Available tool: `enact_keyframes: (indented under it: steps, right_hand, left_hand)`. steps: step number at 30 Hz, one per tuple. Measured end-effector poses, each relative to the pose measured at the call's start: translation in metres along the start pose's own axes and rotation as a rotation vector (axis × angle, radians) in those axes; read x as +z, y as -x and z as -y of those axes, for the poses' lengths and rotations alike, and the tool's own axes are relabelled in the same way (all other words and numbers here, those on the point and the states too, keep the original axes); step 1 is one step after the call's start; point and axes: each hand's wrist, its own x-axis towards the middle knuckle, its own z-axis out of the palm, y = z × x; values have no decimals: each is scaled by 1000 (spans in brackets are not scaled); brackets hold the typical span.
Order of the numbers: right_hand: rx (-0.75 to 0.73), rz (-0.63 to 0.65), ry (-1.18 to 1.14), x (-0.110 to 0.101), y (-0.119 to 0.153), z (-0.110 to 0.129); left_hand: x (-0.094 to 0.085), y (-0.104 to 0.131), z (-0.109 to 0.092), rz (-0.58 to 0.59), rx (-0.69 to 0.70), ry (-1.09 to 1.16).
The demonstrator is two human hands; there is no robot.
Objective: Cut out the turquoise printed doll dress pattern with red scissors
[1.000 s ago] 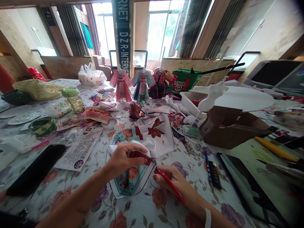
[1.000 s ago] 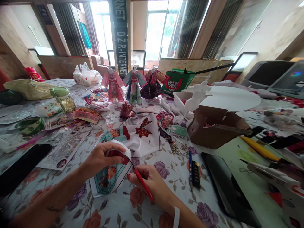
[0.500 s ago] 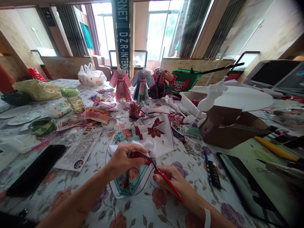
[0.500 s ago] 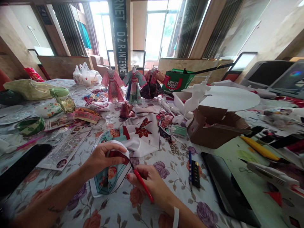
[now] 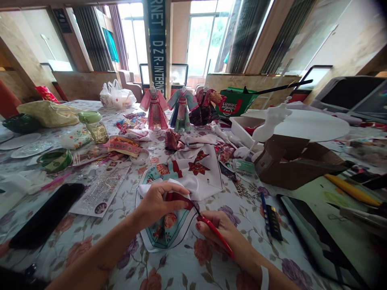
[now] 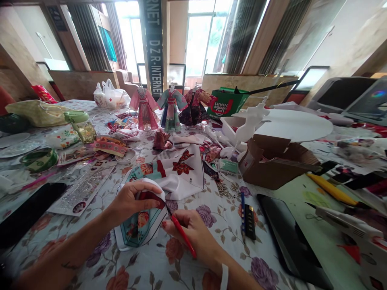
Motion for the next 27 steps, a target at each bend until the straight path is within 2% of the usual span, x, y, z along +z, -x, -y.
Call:
enact_keyframes:
  steps: [9,27]
  right_hand:
    - [-26,-48,70,-2,0,1]
    - [-2,-4,2,-2,0,-3]
  left_hand:
    - [1,0,-3,-5,-10,7]
    - [0,0,-3,-6,-3,37]
